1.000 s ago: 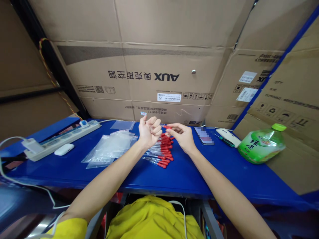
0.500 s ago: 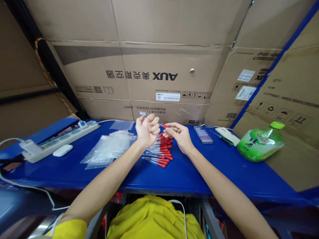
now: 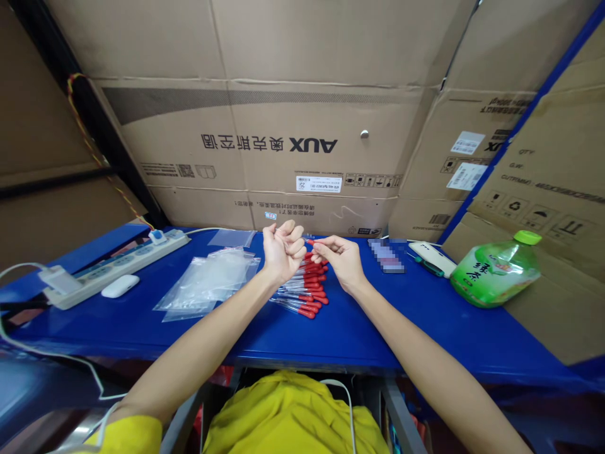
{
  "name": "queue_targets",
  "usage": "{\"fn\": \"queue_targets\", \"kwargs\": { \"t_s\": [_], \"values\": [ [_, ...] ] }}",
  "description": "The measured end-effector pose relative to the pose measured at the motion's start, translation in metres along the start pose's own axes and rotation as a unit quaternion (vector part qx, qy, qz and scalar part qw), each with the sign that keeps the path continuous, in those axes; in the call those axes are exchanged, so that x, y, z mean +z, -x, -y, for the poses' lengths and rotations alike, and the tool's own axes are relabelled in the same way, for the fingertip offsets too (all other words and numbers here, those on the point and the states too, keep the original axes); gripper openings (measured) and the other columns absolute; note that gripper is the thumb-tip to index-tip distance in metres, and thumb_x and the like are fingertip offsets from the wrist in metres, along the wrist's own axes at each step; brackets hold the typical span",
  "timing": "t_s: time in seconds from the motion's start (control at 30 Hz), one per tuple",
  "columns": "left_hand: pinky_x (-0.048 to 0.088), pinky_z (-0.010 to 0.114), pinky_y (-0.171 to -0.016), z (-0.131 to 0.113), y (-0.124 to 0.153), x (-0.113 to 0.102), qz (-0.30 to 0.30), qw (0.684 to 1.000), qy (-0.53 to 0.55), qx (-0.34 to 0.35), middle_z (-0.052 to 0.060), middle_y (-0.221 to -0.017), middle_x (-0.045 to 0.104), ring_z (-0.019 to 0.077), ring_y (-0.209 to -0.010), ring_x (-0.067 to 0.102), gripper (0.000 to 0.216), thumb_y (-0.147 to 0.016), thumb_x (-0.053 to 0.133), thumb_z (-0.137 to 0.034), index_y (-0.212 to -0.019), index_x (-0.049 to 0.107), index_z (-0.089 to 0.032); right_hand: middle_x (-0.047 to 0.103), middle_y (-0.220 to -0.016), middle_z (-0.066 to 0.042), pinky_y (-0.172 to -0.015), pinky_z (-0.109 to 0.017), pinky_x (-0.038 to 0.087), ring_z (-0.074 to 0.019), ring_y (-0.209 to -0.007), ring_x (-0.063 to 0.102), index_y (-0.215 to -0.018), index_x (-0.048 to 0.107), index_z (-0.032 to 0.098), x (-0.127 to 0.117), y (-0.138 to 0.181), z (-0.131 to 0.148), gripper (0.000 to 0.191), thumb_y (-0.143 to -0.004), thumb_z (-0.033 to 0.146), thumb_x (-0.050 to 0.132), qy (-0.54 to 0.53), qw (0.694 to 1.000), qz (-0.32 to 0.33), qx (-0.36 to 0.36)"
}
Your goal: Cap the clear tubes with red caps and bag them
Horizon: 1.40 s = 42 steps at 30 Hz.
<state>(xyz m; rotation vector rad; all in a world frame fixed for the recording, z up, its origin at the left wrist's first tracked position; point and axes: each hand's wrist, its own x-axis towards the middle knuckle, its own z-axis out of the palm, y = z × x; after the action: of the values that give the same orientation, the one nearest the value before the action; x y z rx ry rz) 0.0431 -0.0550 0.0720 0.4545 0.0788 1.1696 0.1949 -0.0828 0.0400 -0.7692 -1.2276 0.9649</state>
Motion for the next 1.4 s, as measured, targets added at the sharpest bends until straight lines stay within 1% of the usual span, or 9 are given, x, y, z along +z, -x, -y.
{"fn": "queue_targets", "kwargs": {
  "t_s": [0.1, 0.3, 0.53, 0.9, 1.07, 1.13, 1.27, 1.33, 1.4],
  "values": [
    [0.006, 0.023, -0.039, 0.000, -0.001, -0.001, 0.007, 1.000, -0.009, -0.002, -0.008, -0.059, 0.021, 0.0055, -0.035, 0.016, 0.035, -0.101, 0.031, -0.038, -0.072, 0.021, -0.022, 0.077, -0.070, -0.004, -0.063, -0.032, 0.062, -0.0185, -0.060, 0.073, -0.084, 0.077, 0.018, 0.001, 0.001, -0.001, 0.042, -0.066, 0.054, 0.091, -0.003, 1.000, -0.003, -0.012],
    [0.007, 0.022, -0.038, 0.001, -0.001, -0.002, -0.011, 1.000, -0.019, -0.001, -0.008, -0.059, 0.021, 0.0050, -0.035, 0.017, 0.037, -0.101, 0.035, -0.041, -0.072, 0.022, -0.022, 0.077, -0.070, -0.004, -0.064, -0.033, 0.062, -0.0189, -0.060, 0.072, -0.083, 0.077, 0.018, 0.003, 0.003, 0.000, 0.044, -0.067, 0.056, 0.090, 0.007, 1.000, -0.012, -0.018],
    [0.007, 0.022, -0.038, 0.002, -0.003, -0.007, 0.022, 0.999, -0.029, -0.003, -0.008, -0.059, 0.020, 0.0057, -0.036, 0.014, 0.036, -0.101, 0.032, -0.041, -0.072, 0.021, -0.023, 0.077, -0.071, -0.004, -0.066, -0.035, 0.063, -0.0199, -0.061, 0.073, -0.084, 0.076, 0.018, 0.004, 0.003, 0.000, 0.042, -0.068, 0.055, 0.089, 0.019, 0.999, -0.020, -0.021],
    [0.007, 0.022, -0.037, 0.005, 0.000, -0.003, -0.005, 0.999, -0.039, -0.002, -0.008, -0.059, 0.020, 0.0051, -0.036, 0.012, 0.038, -0.100, 0.034, -0.043, -0.071, 0.020, -0.022, 0.076, -0.070, -0.003, -0.065, -0.035, 0.064, -0.0200, -0.061, 0.073, -0.082, 0.076, 0.018, 0.003, 0.004, 0.000, 0.037, -0.070, 0.051, 0.090, 0.023, 0.999, -0.013, -0.036],
    [0.007, 0.022, -0.036, 0.007, 0.000, -0.002, -0.007, 0.998, -0.054, -0.011, -0.008, -0.059, 0.019, 0.0053, -0.037, 0.009, 0.039, -0.102, 0.028, -0.044, -0.071, 0.020, -0.022, 0.076, -0.068, -0.003, -0.065, -0.035, 0.063, -0.0193, -0.060, 0.072, -0.083, 0.076, 0.018, 0.004, 0.004, 0.000, 0.036, -0.072, 0.050, 0.089, 0.027, 0.999, -0.006, -0.044],
    [0.008, 0.022, -0.036, 0.006, 0.001, -0.002, 0.003, 0.998, -0.056, -0.010, -0.008, -0.059, 0.020, 0.0053, -0.036, 0.009, 0.039, -0.102, 0.028, -0.044, -0.071, 0.022, -0.022, 0.076, -0.070, -0.003, -0.066, -0.035, 0.063, -0.0194, -0.061, 0.073, -0.085, 0.076, 0.019, 0.004, 0.004, -0.001, 0.035, -0.073, 0.050, 0.088, 0.033, 0.998, -0.006, -0.049],
    [0.014, 0.020, -0.037, 0.000, 0.000, 0.000, 0.019, 0.997, -0.081, -0.008, -0.007, -0.059, 0.026, 0.0047, -0.036, 0.016, 0.039, -0.101, 0.036, -0.045, -0.071, 0.029, -0.021, 0.077, -0.076, -0.003, -0.070, -0.035, 0.062, -0.0200, -0.066, 0.074, -0.092, 0.076, 0.020, 0.000, 0.003, -0.004, 0.032, -0.079, 0.048, 0.083, 0.072, 0.995, -0.005, -0.070],
    [0.017, 0.019, -0.037, -0.005, -0.004, -0.001, 0.027, 0.992, -0.121, -0.013, -0.006, -0.059, 0.032, 0.0045, -0.036, 0.019, 0.039, -0.100, 0.037, -0.047, -0.072, 0.035, -0.020, 0.078, -0.078, -0.003, -0.072, -0.035, 0.061, -0.0204, -0.069, 0.074, -0.095, 0.076, 0.020, -0.005, 0.000, -0.006, 0.029, -0.083, 0.046, 0.079, 0.115, 0.990, 0.004, -0.086],
    [0.019, 0.019, -0.038, -0.012, -0.012, -0.007, 0.014, 0.983, -0.183, -0.004, -0.004, -0.065, 0.044, 0.0037, -0.037, 0.021, 0.039, -0.099, 0.038, -0.049, -0.075, 0.042, -0.019, 0.078, -0.082, -0.004, -0.073, -0.034, 0.059, -0.0206, -0.074, 0.074, -0.097, 0.076, 0.021, -0.013, -0.003, -0.005, 0.024, -0.087, 0.043, 0.076, 0.181, 0.977, 0.014, -0.107]
  ]
}}
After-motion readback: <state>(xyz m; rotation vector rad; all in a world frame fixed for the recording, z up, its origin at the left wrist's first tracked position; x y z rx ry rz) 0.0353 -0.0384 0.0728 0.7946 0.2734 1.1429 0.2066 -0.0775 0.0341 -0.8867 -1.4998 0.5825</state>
